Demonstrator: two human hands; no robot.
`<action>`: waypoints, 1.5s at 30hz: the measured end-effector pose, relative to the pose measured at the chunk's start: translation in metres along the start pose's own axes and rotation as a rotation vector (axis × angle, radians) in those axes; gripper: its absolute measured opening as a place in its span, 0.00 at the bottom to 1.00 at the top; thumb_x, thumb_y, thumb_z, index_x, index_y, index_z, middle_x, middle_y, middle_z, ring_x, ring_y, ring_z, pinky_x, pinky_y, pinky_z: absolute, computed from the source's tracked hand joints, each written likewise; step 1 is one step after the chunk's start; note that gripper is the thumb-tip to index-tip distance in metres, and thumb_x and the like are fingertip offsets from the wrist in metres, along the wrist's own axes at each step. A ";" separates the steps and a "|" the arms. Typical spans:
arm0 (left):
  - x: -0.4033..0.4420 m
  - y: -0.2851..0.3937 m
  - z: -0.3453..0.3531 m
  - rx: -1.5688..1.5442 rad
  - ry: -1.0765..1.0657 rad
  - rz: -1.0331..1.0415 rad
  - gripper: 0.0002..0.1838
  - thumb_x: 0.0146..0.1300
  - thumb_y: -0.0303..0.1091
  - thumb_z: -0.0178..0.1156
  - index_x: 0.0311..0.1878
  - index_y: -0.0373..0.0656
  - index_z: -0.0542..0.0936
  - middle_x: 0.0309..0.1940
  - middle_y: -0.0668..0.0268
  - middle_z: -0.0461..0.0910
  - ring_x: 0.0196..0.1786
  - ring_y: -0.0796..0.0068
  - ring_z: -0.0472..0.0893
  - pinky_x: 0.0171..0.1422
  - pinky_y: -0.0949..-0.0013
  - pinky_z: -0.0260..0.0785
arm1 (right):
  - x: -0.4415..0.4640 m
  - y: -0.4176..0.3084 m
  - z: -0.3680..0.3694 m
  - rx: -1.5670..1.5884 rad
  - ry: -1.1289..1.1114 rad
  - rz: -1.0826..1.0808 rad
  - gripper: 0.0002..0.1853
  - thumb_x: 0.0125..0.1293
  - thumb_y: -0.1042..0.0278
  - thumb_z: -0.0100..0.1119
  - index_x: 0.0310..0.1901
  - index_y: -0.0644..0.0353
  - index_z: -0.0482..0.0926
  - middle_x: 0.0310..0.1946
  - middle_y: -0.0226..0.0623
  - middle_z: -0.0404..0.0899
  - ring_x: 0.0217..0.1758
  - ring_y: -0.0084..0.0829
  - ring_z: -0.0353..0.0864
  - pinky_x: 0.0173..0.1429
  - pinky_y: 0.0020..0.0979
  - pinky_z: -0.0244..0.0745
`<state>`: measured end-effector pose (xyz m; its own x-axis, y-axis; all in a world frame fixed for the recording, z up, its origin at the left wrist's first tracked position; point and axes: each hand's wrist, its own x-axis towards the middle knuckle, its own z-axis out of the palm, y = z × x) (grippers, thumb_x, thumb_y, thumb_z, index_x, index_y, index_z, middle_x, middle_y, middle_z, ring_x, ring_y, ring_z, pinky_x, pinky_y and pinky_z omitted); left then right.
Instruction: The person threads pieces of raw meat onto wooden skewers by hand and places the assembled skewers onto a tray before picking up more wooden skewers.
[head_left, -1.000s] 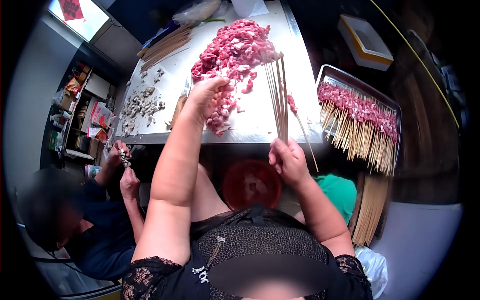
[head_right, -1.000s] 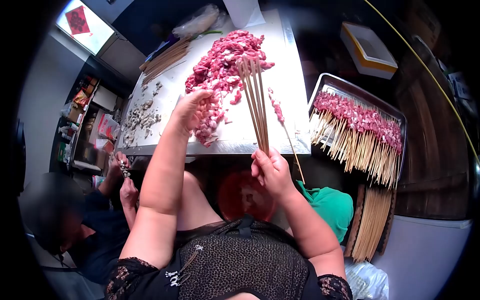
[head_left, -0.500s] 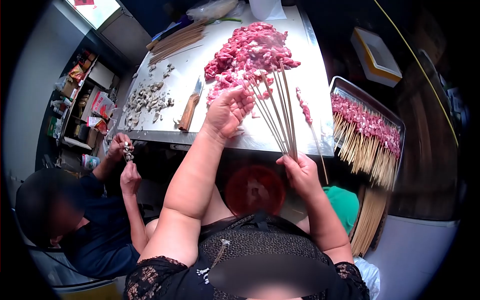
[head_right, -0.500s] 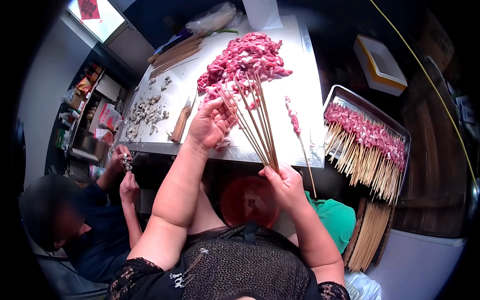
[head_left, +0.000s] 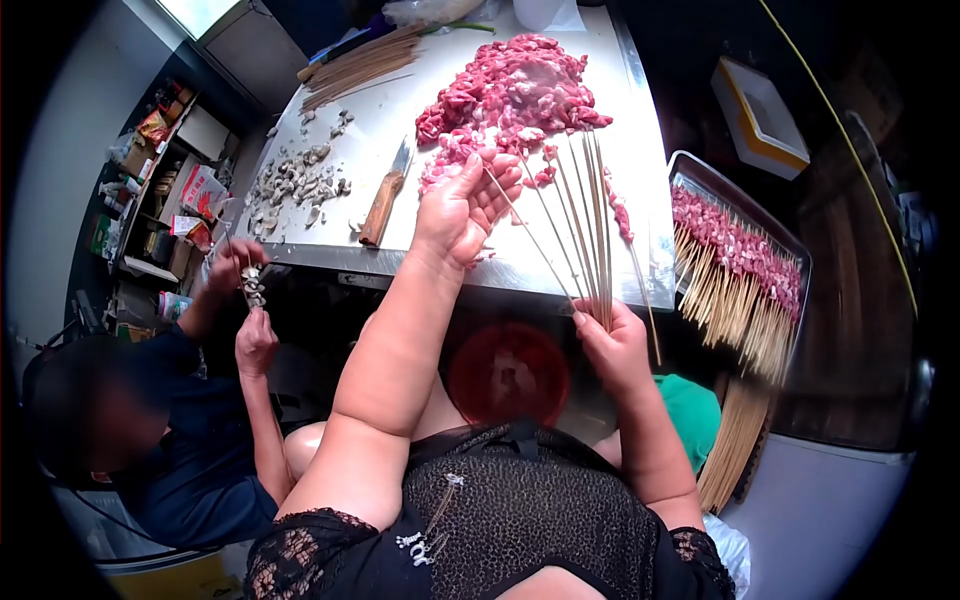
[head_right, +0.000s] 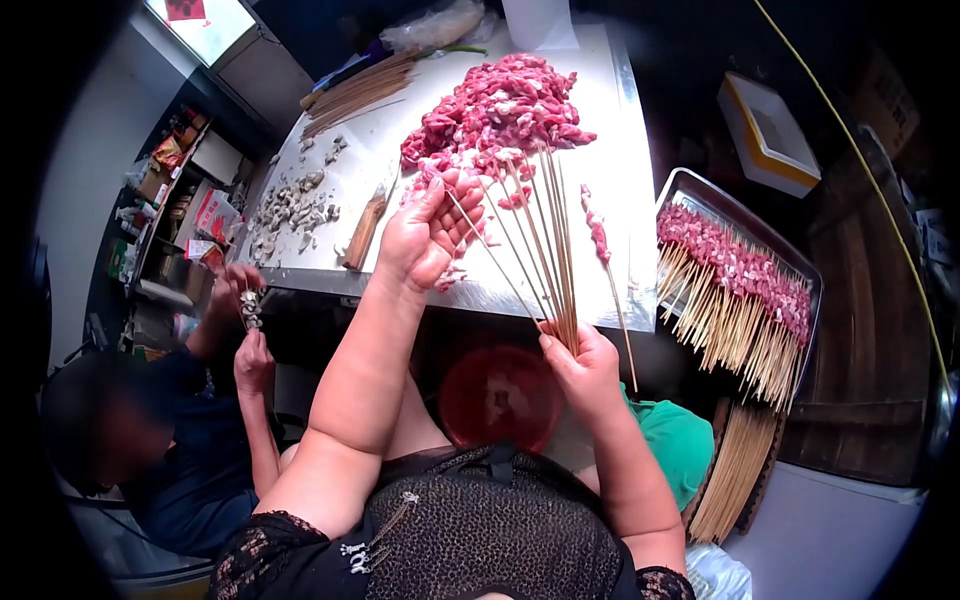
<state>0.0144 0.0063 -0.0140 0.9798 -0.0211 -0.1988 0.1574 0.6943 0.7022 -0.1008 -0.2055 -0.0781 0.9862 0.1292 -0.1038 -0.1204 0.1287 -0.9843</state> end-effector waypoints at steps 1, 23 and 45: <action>0.000 0.000 -0.001 -0.022 -0.012 -0.001 0.16 0.69 0.37 0.48 0.53 0.37 0.71 0.43 0.55 0.79 0.47 0.63 0.80 0.54 0.59 0.75 | -0.001 -0.004 0.000 0.004 0.001 0.034 0.08 0.61 0.72 0.58 0.41 0.65 0.77 0.24 0.22 0.72 0.24 0.12 0.66 0.29 0.16 0.62; -0.005 -0.002 -0.003 0.037 -0.102 -0.045 0.13 0.69 0.33 0.46 0.48 0.34 0.73 0.41 0.55 0.78 0.45 0.61 0.80 0.57 0.55 0.73 | 0.004 -0.004 -0.004 -0.341 0.113 -0.239 0.06 0.60 0.75 0.59 0.38 0.65 0.78 0.23 0.28 0.75 0.24 0.15 0.69 0.30 0.20 0.67; -0.004 0.002 0.002 0.068 -0.089 0.013 0.13 0.71 0.34 0.43 0.52 0.37 0.70 0.45 0.53 0.77 0.48 0.59 0.79 0.57 0.56 0.73 | 0.005 0.004 -0.003 -0.265 0.107 -0.220 0.06 0.60 0.75 0.59 0.39 0.65 0.79 0.22 0.27 0.75 0.25 0.14 0.70 0.30 0.19 0.67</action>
<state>0.0112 0.0060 -0.0104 0.9885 -0.0785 -0.1295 0.1494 0.6448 0.7496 -0.0959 -0.2071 -0.0830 0.9932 0.0210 0.1146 0.1163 -0.1189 -0.9861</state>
